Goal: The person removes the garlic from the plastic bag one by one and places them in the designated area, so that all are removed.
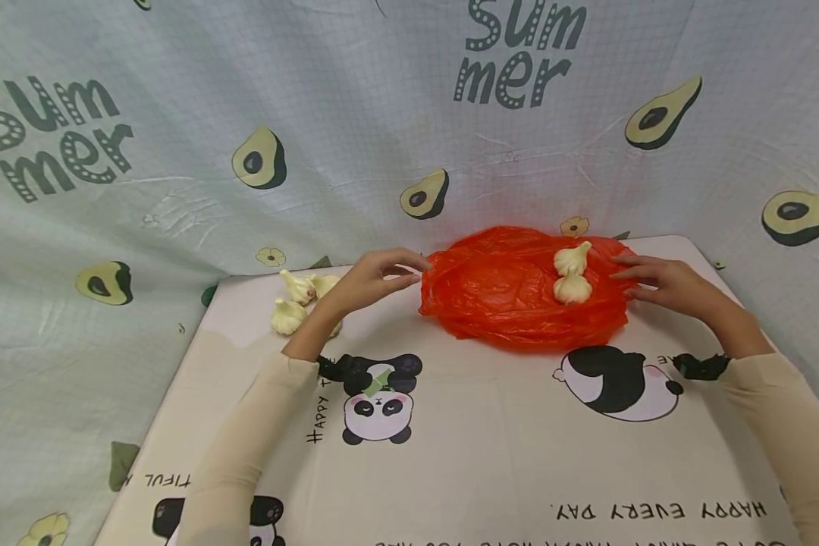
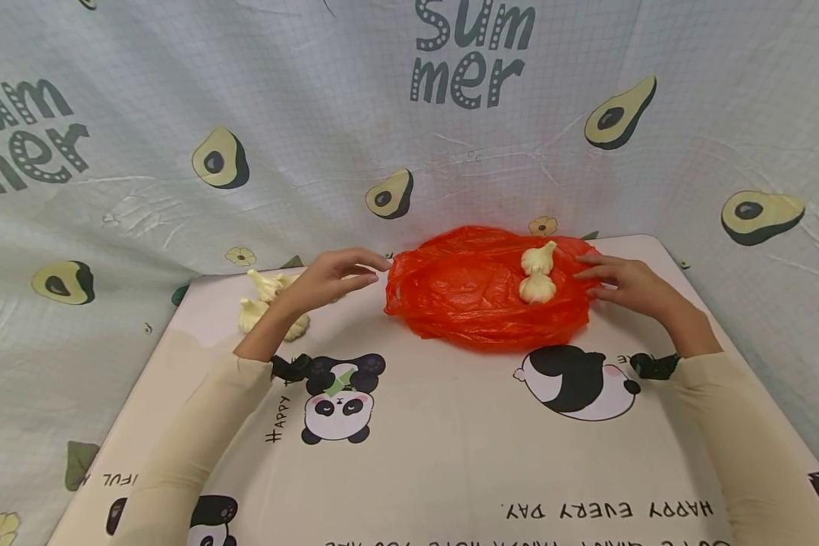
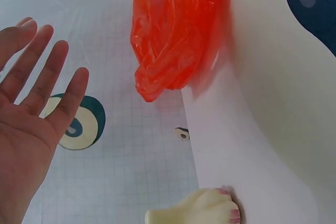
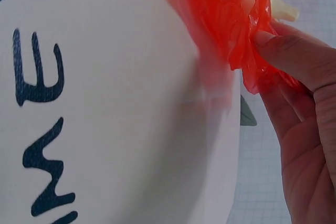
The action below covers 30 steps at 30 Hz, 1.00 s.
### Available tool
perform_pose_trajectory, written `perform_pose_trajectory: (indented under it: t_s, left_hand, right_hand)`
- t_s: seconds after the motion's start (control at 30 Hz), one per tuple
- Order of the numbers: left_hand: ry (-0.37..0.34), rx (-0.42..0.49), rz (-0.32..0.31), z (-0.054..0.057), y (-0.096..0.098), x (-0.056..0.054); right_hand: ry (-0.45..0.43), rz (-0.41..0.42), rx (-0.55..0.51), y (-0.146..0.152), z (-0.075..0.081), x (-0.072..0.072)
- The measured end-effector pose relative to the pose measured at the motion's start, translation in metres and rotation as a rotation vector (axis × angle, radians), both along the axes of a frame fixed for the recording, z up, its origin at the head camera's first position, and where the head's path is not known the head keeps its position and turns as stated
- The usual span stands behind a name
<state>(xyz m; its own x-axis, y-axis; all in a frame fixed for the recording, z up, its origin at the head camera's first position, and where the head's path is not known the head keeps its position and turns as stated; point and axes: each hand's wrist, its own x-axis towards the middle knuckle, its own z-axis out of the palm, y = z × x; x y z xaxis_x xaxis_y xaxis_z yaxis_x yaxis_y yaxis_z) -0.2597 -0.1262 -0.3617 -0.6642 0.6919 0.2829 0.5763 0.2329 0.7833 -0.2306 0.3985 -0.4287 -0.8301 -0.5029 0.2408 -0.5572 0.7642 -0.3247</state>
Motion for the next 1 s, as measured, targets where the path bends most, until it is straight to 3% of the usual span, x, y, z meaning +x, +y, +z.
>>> perform_pose_trajectory:
  t_s: [0.27, 0.73, 1.0]
  left_hand:
    - [-0.007, -0.018, -0.025, -0.002, 0.019, -0.008]
    - [0.049, -0.068, -0.112, 0.000, 0.058, -0.020]
    - [0.065, -0.111, -0.132, 0.001, 0.076, -0.028]
  right_hand:
    - [-0.051, -0.042, 0.031, -0.003, 0.001, 0.000]
    - [-0.146, -0.095, 0.005, -0.008, -0.001, -0.001]
    - [-0.124, -0.074, 0.003, -0.008, 0.001, -0.002]
